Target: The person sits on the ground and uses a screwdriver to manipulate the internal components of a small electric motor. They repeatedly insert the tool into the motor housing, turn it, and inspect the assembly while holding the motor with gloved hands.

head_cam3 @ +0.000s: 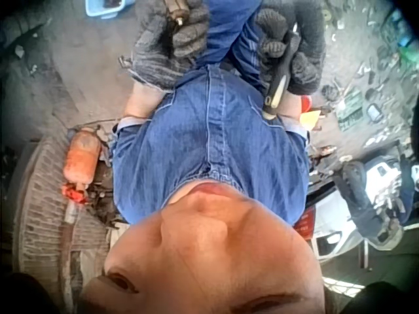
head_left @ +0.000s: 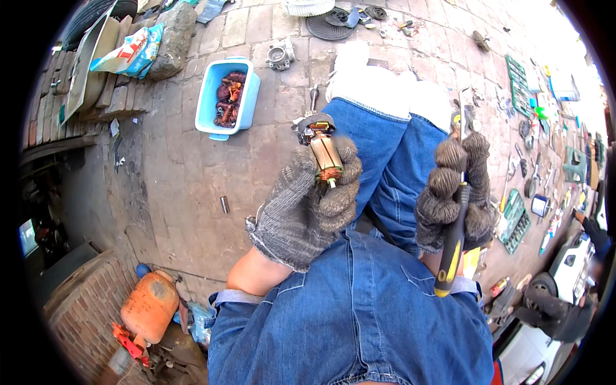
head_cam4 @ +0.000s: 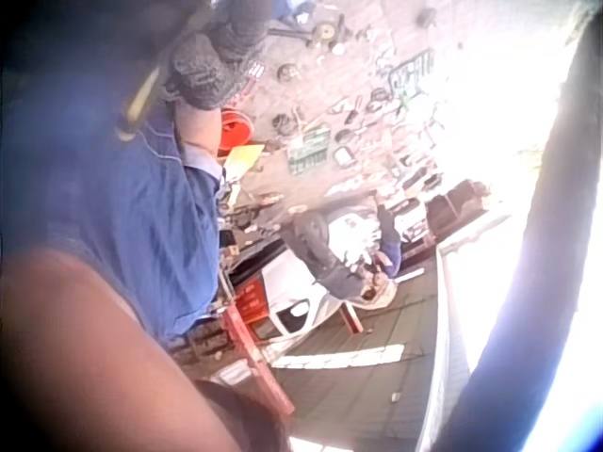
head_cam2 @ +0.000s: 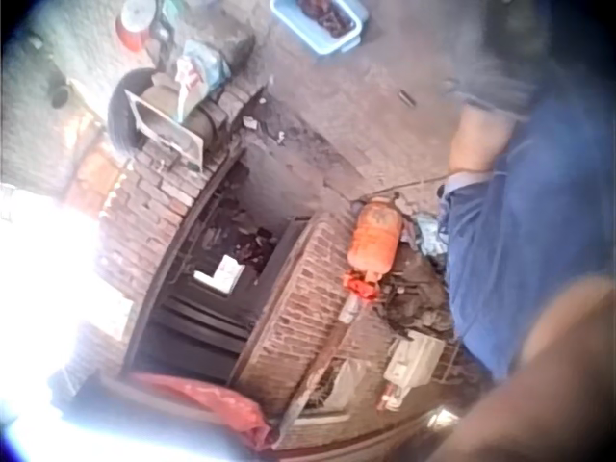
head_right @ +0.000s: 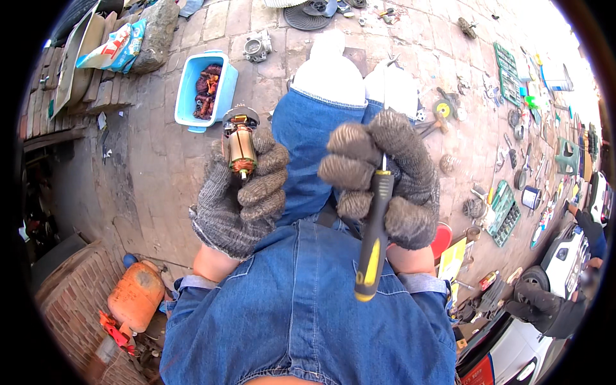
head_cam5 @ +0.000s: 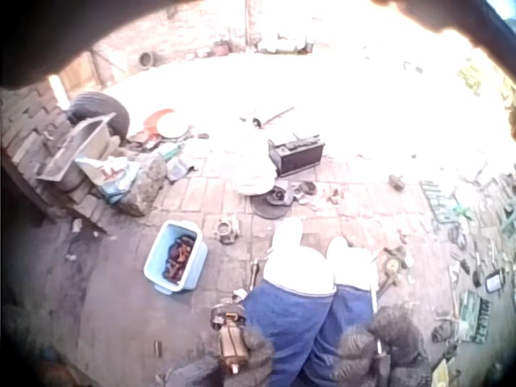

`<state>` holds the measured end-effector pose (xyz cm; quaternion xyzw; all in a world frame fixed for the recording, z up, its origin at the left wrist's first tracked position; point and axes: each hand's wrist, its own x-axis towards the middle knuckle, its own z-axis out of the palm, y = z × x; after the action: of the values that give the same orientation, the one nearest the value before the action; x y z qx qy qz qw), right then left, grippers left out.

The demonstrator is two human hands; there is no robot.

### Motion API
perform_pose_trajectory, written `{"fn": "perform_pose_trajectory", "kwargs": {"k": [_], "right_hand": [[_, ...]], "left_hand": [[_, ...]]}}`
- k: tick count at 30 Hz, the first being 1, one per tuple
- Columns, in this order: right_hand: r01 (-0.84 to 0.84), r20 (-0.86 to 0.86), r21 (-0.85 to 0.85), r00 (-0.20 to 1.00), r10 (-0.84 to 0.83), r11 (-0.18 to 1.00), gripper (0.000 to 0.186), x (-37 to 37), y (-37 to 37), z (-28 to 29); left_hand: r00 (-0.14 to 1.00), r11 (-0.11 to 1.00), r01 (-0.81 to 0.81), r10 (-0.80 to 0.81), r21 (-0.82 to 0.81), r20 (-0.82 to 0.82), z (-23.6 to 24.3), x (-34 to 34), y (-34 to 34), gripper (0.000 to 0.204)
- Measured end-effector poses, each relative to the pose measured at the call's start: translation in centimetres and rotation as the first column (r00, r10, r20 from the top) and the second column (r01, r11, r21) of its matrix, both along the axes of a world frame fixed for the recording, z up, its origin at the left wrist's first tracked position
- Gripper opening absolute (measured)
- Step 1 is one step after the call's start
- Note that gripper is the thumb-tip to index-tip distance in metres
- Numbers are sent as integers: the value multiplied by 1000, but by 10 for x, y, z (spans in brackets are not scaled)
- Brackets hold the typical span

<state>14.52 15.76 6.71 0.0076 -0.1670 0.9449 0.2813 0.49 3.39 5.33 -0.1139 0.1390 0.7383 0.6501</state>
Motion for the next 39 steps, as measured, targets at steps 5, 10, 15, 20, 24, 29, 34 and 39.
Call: {"fn": "perform_pose_trajectory", "kwargs": {"k": [5,10,15,20,24,29,34,39], "right_hand": [[-296,167,-279,922,349,914,16,-8,14,19],[105,286,146,947,-143,984,19,-1,-10,-3],[-20,440,541,859,-262,841,52,-12,-22,3],[-84,577,620,723,-380,780,43,-26,-48,11],[-121,482,819,675,-559,561,31,-28,-43,-8],[-104,400,878,695,-597,467,28,-45,-48,-19],[-88,518,758,682,-515,647,26,-46,-49,-5],[-170,487,794,753,-442,584,12,-46,-39,-3]], "left_hand": [[999,998,-48,48,37,25,3,6,2,38],[994,989,-95,88,113,68,-3,7,6,29],[989,996,-90,88,11,118,-3,9,2,27],[991,998,-56,55,9,118,-14,7,6,31],[990,997,-49,42,51,133,-9,5,3,36],[983,999,-39,34,25,180,-12,5,1,37],[985,996,-64,73,-62,156,-18,5,-3,39],[989,963,-142,149,-227,12,-18,9,-1,38]]}}
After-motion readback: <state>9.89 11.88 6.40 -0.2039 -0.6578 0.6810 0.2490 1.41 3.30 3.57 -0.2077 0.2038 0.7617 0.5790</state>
